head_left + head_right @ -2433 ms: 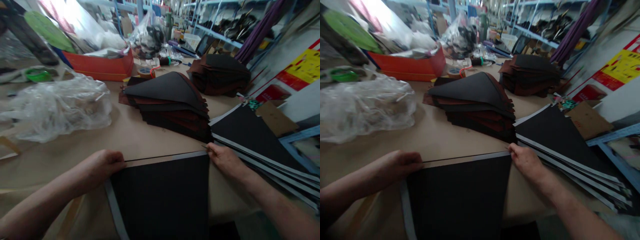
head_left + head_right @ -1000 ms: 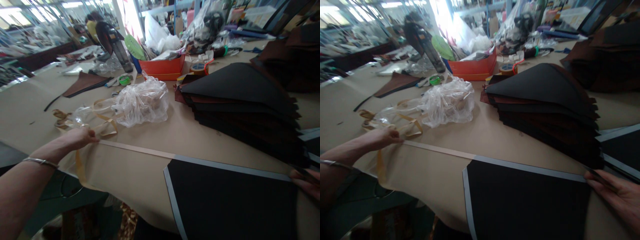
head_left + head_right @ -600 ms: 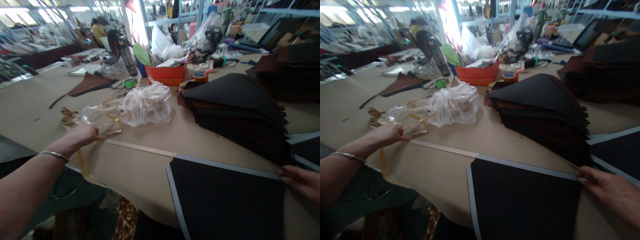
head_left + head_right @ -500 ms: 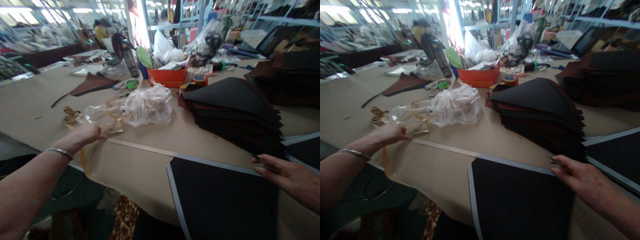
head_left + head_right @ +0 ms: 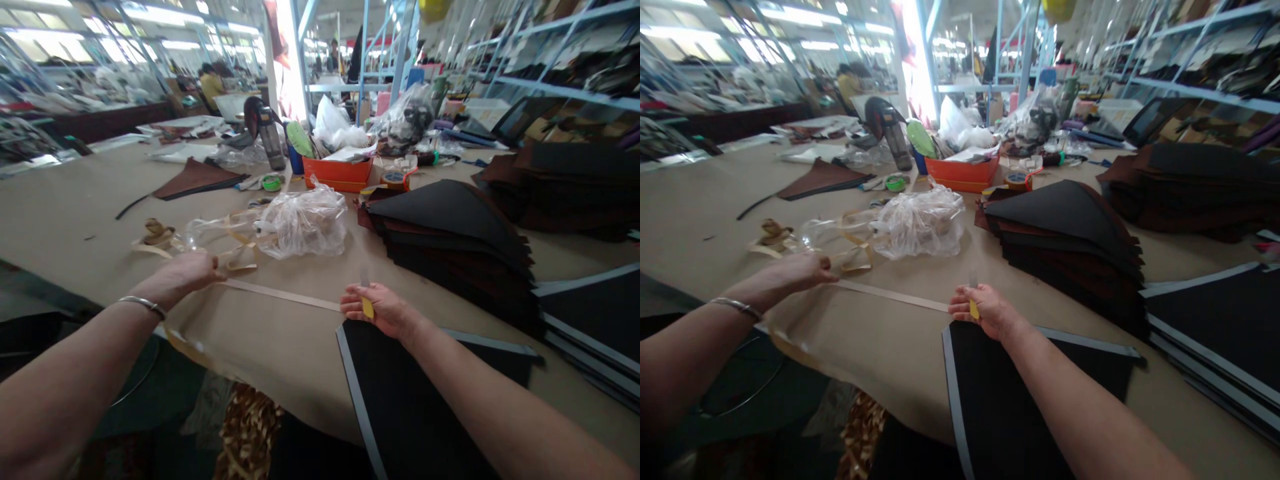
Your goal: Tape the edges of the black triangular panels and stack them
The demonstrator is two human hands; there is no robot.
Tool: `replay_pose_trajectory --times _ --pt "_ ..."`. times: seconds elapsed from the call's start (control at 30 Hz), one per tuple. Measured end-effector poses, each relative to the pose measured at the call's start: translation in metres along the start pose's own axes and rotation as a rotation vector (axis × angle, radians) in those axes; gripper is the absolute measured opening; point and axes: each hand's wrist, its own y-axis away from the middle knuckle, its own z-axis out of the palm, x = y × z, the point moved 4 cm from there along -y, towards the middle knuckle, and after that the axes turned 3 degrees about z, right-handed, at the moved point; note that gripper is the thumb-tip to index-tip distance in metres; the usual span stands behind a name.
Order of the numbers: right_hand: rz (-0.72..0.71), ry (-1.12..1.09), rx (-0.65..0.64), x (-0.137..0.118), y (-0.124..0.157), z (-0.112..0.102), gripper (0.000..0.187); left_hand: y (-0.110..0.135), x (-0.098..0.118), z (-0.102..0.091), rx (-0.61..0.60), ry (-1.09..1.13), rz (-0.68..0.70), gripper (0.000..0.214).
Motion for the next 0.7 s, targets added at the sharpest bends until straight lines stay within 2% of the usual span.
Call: replay_pose_trajectory --times 0.07,0.13,0.27,0.37,0.47,0.57,0.7 --pt "-0.036 0.045 -0.009 -0.003 0.010 0.000 0.012 0.009 0.024 0.001 0.039 -0.062 0.058 0.040" --pt "-0.098 0.124 -0.015 -0.006 0.023 -0.001 0.016 0.021 0.059 0.008 0.087 -0.078 0.169 0.036" --pt "-0.215 0.415 0.059 -0.009 0.038 -0.010 0.017 0.049 0.144 0.043 0.007 -0.001 0.450 0.030" --pt "-0.268 0.524 0.149 -0.009 0.038 -0.017 0.016 0.065 0.189 0.065 -0.057 0.006 0.573 0.026" --pt "-0.269 0.547 0.177 -0.004 0.033 -0.018 0.017 0.069 0.209 0.075 -0.094 -0.046 0.589 0.029" --pt "-0.195 0.544 0.185 0.007 0.025 -0.015 0.009 0.065 0.214 0.077 -0.119 -0.112 0.564 0.030" --pt "-0.163 0.539 0.224 0.019 0.021 -0.011 0.040 0.062 0.218 0.075 -0.162 -0.161 0.559 0.032"
